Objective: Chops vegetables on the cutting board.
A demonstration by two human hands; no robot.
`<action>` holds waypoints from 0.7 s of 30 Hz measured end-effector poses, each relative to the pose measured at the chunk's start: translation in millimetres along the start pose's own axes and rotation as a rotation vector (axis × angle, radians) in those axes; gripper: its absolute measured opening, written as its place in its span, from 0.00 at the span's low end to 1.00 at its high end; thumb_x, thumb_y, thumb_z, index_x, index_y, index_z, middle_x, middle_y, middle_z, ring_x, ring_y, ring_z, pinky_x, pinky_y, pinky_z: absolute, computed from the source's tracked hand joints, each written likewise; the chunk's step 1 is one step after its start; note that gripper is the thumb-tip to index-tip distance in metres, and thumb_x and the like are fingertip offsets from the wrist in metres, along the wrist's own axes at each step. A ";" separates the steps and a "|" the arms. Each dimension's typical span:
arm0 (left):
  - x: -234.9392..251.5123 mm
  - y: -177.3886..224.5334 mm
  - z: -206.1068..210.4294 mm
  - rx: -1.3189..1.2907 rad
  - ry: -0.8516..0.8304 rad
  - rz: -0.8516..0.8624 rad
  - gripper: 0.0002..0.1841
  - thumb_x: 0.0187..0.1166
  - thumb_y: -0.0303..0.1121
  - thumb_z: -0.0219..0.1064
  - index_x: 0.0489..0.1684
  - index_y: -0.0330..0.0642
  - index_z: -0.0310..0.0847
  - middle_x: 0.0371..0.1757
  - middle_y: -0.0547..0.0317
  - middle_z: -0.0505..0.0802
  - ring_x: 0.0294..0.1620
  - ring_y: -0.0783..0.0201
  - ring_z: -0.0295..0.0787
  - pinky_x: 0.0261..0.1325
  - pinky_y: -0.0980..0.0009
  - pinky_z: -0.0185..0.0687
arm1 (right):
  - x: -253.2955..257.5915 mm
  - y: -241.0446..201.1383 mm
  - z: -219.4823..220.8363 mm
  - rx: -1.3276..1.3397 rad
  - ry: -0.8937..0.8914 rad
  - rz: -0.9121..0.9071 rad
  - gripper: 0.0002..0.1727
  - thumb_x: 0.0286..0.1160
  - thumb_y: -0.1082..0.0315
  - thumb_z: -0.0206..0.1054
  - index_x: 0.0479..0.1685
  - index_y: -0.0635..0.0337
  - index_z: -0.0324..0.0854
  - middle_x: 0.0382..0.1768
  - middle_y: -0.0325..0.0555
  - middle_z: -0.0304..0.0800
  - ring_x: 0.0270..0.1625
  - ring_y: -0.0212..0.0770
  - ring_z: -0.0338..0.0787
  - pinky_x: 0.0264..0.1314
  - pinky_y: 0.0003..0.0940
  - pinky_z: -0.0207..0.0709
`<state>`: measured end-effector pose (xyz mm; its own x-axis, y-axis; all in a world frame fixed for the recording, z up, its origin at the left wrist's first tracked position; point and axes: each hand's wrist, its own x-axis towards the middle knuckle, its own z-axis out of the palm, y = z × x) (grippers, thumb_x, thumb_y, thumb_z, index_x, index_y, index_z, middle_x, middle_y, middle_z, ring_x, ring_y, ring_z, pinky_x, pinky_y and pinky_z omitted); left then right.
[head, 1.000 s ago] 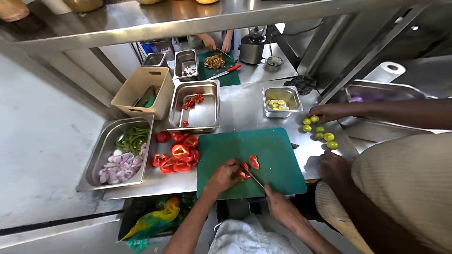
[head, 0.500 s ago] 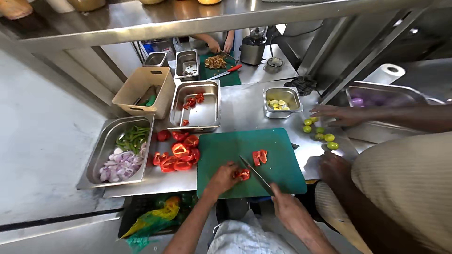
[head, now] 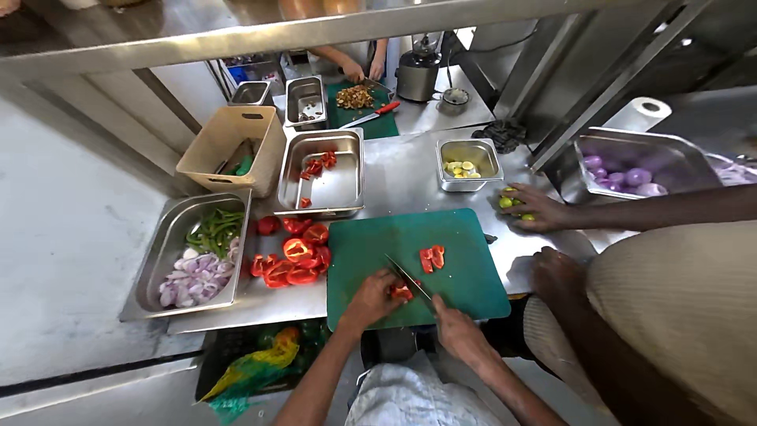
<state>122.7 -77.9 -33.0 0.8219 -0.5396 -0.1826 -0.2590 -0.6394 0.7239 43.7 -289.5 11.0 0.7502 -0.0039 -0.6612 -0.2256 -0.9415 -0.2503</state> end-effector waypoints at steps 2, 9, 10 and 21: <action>-4.8 -3.9 -0.7 -0.031 -0.011 0.024 0.19 0.76 0.40 0.74 0.62 0.43 0.88 0.60 0.50 0.90 0.52 0.61 0.91 0.60 0.66 0.89 | -8.0 3.8 -5.2 0.002 0.001 0.015 0.28 0.90 0.63 0.52 0.88 0.51 0.57 0.51 0.62 0.90 0.57 0.65 0.92 0.60 0.61 0.83; -0.8 5.9 -3.2 0.016 -0.004 0.002 0.18 0.78 0.41 0.73 0.60 0.41 0.89 0.57 0.50 0.93 0.58 0.58 0.91 0.69 0.60 0.85 | -47.1 -14.3 -29.3 -0.067 0.031 0.045 0.26 0.91 0.64 0.49 0.88 0.48 0.60 0.48 0.61 0.91 0.54 0.64 0.93 0.57 0.60 0.84; 1.4 7.5 -2.7 0.029 -0.001 0.013 0.17 0.78 0.41 0.73 0.58 0.41 0.90 0.57 0.50 0.94 0.59 0.58 0.91 0.70 0.59 0.84 | -49.7 -16.1 -29.3 -0.076 0.036 0.046 0.26 0.91 0.65 0.49 0.88 0.48 0.60 0.47 0.61 0.91 0.53 0.64 0.93 0.56 0.59 0.84; 0.3 3.3 1.5 0.039 -0.015 0.063 0.14 0.78 0.39 0.73 0.52 0.41 0.91 0.54 0.51 0.93 0.58 0.60 0.91 0.70 0.63 0.83 | 0.0 -14.7 -5.5 -0.021 0.011 0.008 0.31 0.89 0.66 0.52 0.91 0.49 0.53 0.53 0.62 0.90 0.58 0.64 0.92 0.61 0.60 0.83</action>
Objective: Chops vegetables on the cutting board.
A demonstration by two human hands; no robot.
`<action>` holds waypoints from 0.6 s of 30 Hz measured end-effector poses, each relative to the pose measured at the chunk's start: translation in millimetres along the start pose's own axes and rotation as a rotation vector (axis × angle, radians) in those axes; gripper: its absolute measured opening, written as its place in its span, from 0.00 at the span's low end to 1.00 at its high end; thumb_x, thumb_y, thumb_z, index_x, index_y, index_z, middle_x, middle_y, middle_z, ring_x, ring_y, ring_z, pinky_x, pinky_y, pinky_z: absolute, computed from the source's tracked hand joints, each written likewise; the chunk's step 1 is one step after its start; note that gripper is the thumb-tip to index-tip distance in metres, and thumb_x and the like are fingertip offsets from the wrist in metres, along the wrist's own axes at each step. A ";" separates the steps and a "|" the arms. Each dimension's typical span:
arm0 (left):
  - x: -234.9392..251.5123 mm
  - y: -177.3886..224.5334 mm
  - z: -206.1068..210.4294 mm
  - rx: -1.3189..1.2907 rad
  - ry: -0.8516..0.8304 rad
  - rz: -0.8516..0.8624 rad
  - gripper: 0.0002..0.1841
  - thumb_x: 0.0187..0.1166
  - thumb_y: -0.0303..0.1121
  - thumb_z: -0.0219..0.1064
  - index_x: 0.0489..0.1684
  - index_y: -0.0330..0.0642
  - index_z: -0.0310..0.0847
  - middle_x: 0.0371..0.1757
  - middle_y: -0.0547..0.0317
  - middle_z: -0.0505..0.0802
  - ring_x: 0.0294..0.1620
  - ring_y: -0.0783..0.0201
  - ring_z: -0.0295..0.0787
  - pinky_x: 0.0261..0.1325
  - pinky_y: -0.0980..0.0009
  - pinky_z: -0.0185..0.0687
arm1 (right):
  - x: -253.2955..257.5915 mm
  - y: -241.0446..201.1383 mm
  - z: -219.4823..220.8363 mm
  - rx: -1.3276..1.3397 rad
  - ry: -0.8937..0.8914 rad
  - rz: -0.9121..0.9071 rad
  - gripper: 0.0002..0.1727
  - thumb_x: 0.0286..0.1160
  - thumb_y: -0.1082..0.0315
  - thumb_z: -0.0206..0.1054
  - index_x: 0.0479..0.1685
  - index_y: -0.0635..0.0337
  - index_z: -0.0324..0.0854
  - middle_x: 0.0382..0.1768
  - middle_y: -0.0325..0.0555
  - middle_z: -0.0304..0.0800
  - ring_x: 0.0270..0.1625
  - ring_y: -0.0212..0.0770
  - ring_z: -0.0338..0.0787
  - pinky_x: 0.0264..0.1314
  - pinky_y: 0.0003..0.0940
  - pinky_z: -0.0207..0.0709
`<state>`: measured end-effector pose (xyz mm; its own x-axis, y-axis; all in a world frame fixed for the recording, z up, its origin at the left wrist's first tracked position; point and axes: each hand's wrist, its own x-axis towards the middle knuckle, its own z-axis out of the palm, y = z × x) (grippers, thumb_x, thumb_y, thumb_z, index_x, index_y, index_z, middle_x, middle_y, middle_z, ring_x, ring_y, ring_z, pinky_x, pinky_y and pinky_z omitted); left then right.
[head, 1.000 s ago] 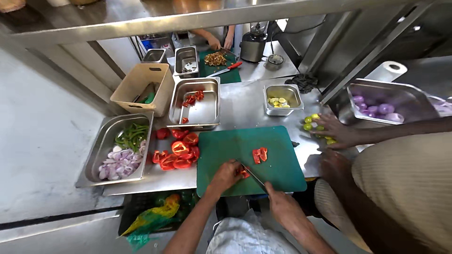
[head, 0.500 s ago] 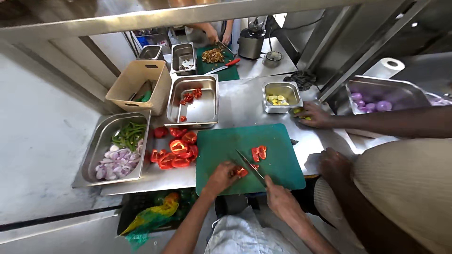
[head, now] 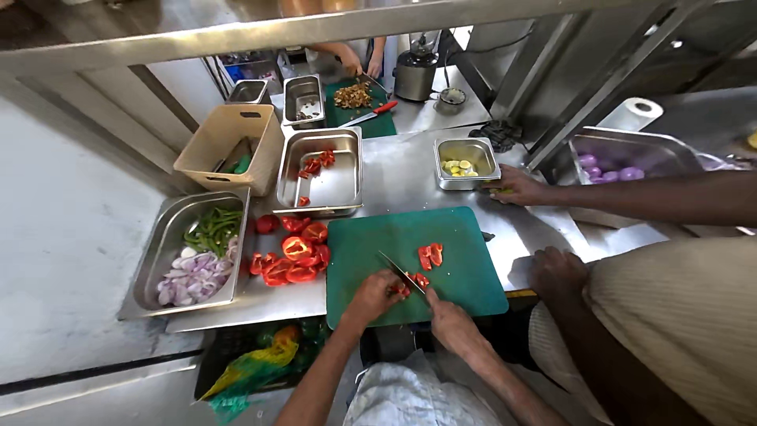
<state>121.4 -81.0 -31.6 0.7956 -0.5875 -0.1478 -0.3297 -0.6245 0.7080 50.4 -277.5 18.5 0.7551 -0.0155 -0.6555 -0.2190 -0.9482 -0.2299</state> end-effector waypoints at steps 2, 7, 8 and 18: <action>-2.7 -3.5 1.0 -0.005 0.050 0.023 0.14 0.78 0.39 0.72 0.53 0.40 0.91 0.54 0.50 0.93 0.57 0.60 0.91 0.68 0.64 0.85 | -6.6 4.3 -7.0 -0.005 0.026 0.011 0.29 0.89 0.65 0.52 0.89 0.49 0.56 0.52 0.61 0.90 0.56 0.64 0.92 0.60 0.59 0.84; -5.0 -7.9 1.2 0.001 0.085 0.072 0.11 0.79 0.35 0.72 0.51 0.39 0.91 0.53 0.51 0.94 0.58 0.60 0.92 0.70 0.63 0.84 | -41.6 -7.4 -27.6 -0.117 -0.008 -0.005 0.28 0.88 0.69 0.51 0.87 0.47 0.59 0.49 0.61 0.91 0.55 0.64 0.92 0.57 0.60 0.83; -4.3 -9.4 1.7 -0.002 0.089 0.084 0.10 0.78 0.34 0.72 0.49 0.39 0.92 0.52 0.52 0.95 0.57 0.60 0.92 0.69 0.64 0.84 | -41.5 -10.9 -26.4 -0.127 -0.025 -0.001 0.29 0.87 0.70 0.52 0.88 0.47 0.59 0.50 0.61 0.91 0.55 0.64 0.92 0.57 0.60 0.83; -9.0 -18.5 2.9 -0.024 0.083 0.050 0.14 0.80 0.40 0.71 0.49 0.39 0.91 0.53 0.52 0.94 0.55 0.62 0.92 0.67 0.65 0.86 | -6.3 2.5 -16.1 -0.001 -0.028 -0.034 0.29 0.90 0.62 0.52 0.89 0.51 0.56 0.54 0.63 0.89 0.58 0.65 0.91 0.61 0.61 0.83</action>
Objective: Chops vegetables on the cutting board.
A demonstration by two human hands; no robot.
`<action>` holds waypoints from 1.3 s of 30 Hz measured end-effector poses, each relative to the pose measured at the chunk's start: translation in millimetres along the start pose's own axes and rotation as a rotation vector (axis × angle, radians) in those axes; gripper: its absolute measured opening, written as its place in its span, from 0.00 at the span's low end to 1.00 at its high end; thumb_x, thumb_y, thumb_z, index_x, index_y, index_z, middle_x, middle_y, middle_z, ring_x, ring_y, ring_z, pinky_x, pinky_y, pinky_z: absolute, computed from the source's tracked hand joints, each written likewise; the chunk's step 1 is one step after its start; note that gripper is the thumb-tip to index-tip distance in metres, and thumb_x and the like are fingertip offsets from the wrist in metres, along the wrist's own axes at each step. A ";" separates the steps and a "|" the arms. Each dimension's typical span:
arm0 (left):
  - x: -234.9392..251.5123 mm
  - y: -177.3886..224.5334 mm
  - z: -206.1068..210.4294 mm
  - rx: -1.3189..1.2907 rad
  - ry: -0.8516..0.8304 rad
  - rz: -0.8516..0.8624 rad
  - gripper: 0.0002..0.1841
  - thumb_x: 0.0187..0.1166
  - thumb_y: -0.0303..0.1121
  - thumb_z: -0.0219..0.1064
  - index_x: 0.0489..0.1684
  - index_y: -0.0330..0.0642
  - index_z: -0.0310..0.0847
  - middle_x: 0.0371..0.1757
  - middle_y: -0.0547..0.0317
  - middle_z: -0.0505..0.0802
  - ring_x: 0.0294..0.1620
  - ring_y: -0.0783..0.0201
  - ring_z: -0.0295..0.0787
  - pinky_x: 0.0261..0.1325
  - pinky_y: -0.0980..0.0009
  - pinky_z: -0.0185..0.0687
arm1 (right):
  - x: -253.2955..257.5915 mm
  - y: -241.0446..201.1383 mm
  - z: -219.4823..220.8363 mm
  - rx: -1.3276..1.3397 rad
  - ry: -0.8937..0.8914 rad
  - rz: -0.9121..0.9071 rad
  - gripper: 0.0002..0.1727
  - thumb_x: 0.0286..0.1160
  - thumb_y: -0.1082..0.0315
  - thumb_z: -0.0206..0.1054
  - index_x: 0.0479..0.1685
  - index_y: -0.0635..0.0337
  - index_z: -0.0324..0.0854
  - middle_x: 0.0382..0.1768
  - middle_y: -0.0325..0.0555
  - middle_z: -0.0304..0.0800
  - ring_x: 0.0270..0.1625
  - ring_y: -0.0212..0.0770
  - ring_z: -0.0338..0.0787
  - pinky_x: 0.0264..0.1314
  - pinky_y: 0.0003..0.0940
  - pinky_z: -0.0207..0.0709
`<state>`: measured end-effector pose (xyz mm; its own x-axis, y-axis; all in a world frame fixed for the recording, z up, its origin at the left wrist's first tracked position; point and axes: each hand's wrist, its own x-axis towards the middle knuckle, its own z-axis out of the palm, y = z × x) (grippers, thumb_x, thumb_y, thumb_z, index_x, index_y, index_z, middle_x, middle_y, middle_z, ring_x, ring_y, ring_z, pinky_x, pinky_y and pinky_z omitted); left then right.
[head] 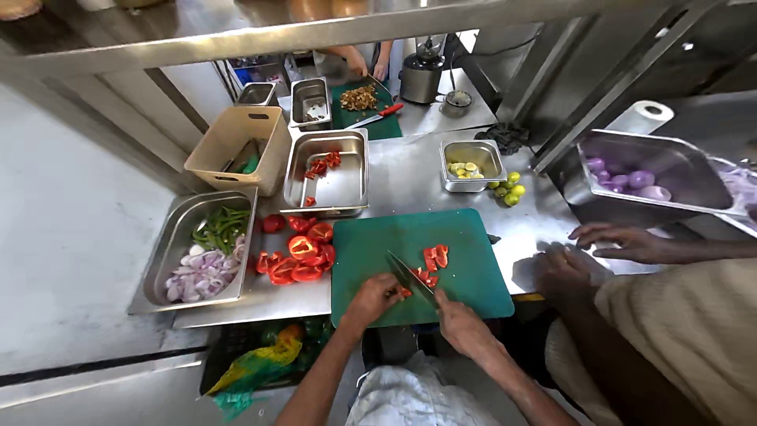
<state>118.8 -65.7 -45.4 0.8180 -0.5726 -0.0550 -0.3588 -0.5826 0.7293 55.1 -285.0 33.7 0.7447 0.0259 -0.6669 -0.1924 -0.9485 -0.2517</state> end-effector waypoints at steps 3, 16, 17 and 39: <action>0.6 3.1 0.6 0.026 -0.015 -0.008 0.14 0.81 0.41 0.71 0.49 0.39 0.92 0.52 0.52 0.94 0.56 0.60 0.92 0.68 0.62 0.85 | -19.3 -6.3 -10.9 -0.035 -0.024 -0.010 0.27 0.91 0.63 0.52 0.87 0.50 0.57 0.50 0.62 0.90 0.56 0.64 0.92 0.59 0.61 0.83; 12.5 5.2 34.2 -0.010 0.422 0.000 0.19 0.72 0.52 0.78 0.48 0.46 0.93 0.51 0.59 0.95 0.53 0.65 0.93 0.59 0.64 0.91 | -16.7 29.2 -6.2 0.277 0.167 -0.055 0.24 0.91 0.56 0.54 0.82 0.53 0.64 0.46 0.58 0.89 0.48 0.59 0.92 0.54 0.59 0.85; 21.2 13.7 42.7 0.061 0.429 -0.023 0.26 0.69 0.58 0.77 0.55 0.50 0.91 0.58 0.58 0.94 0.62 0.60 0.90 0.67 0.57 0.87 | -20.2 38.5 -9.5 0.316 0.204 -0.043 0.24 0.91 0.56 0.54 0.80 0.54 0.65 0.45 0.56 0.89 0.47 0.57 0.92 0.53 0.58 0.85; 46.9 36.2 28.8 -0.278 0.603 -0.317 0.11 0.76 0.36 0.71 0.46 0.38 0.93 0.36 0.57 0.96 0.34 0.67 0.93 0.44 0.65 0.92 | -31.2 79.4 10.6 0.598 0.309 0.070 0.27 0.88 0.56 0.59 0.83 0.54 0.66 0.49 0.56 0.90 0.51 0.54 0.93 0.57 0.56 0.85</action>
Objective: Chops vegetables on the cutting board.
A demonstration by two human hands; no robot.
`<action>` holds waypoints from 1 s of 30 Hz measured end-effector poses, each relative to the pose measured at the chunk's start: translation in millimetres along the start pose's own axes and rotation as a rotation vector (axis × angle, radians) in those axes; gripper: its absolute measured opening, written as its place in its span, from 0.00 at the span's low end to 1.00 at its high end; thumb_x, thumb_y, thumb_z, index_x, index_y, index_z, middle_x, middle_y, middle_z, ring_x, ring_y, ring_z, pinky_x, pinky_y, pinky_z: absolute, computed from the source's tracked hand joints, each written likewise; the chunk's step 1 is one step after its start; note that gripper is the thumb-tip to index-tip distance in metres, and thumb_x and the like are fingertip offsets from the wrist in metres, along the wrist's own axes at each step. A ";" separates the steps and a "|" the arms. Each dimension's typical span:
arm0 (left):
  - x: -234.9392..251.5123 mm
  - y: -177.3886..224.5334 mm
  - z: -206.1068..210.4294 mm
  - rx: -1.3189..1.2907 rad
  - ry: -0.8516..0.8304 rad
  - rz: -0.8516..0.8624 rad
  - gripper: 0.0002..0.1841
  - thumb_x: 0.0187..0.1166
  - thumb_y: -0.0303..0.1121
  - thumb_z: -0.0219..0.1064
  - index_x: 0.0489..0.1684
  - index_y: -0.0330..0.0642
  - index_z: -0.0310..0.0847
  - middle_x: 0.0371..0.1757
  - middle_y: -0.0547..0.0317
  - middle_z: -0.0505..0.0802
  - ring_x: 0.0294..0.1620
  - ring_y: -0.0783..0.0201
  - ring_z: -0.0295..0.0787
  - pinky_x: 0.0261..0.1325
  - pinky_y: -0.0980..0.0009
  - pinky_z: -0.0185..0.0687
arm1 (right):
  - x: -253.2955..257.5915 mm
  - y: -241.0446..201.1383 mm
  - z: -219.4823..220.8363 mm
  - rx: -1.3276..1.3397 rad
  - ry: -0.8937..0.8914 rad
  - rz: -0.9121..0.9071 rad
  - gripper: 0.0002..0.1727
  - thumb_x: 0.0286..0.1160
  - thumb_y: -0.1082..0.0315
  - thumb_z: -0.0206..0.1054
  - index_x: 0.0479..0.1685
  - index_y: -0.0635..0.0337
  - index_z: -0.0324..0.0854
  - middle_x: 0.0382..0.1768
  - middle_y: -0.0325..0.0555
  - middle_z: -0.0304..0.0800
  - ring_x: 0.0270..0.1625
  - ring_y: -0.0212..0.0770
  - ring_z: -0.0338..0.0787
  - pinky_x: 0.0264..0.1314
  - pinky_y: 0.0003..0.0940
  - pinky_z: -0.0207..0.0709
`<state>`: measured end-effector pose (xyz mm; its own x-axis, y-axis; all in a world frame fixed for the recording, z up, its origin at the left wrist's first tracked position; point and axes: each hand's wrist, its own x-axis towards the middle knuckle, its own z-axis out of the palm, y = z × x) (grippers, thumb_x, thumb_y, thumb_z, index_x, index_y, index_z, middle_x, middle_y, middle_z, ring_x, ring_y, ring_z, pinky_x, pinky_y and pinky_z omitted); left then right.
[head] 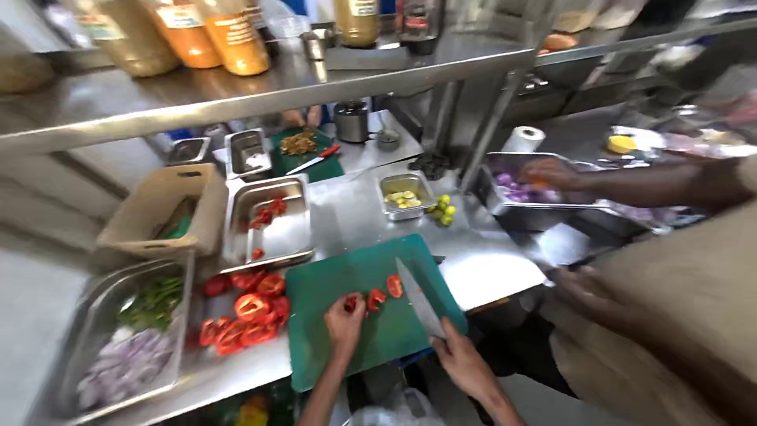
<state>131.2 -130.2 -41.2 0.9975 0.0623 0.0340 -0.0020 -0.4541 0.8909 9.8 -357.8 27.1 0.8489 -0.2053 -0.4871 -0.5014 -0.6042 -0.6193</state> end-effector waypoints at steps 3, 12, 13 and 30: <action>30.0 15.1 -34.7 -0.223 0.141 -0.100 0.08 0.78 0.32 0.72 0.42 0.35 0.92 0.34 0.54 0.94 0.34 0.65 0.92 0.43 0.65 0.91 | 2.8 0.1 2.0 -0.012 0.021 -0.037 0.26 0.86 0.58 0.62 0.80 0.55 0.68 0.42 0.58 0.90 0.40 0.56 0.92 0.44 0.59 0.86; 194.9 25.2 -162.6 0.508 0.235 0.065 0.30 0.81 0.60 0.64 0.77 0.54 0.81 0.80 0.47 0.81 0.83 0.44 0.73 0.84 0.39 0.64 | 18.0 -10.5 14.6 -0.001 -0.027 -0.131 0.25 0.88 0.55 0.59 0.78 0.55 0.69 0.38 0.56 0.88 0.29 0.52 0.89 0.34 0.56 0.85; 186.5 30.4 -157.8 0.550 0.217 0.120 0.30 0.80 0.58 0.65 0.77 0.53 0.81 0.82 0.47 0.79 0.85 0.43 0.70 0.85 0.39 0.61 | 17.8 -11.2 14.2 0.000 -0.013 -0.151 0.25 0.89 0.54 0.58 0.78 0.56 0.68 0.37 0.55 0.87 0.28 0.51 0.88 0.33 0.54 0.85; 21.5 7.2 -28.5 0.290 -0.531 -0.073 0.18 0.82 0.42 0.66 0.64 0.43 0.87 0.54 0.51 0.95 0.55 0.58 0.94 0.67 0.56 0.87 | -103.0 -246.3 -95.2 -0.596 -0.546 0.142 0.28 0.95 0.69 0.45 0.92 0.63 0.53 0.83 0.58 0.71 0.83 0.50 0.73 0.84 0.41 0.62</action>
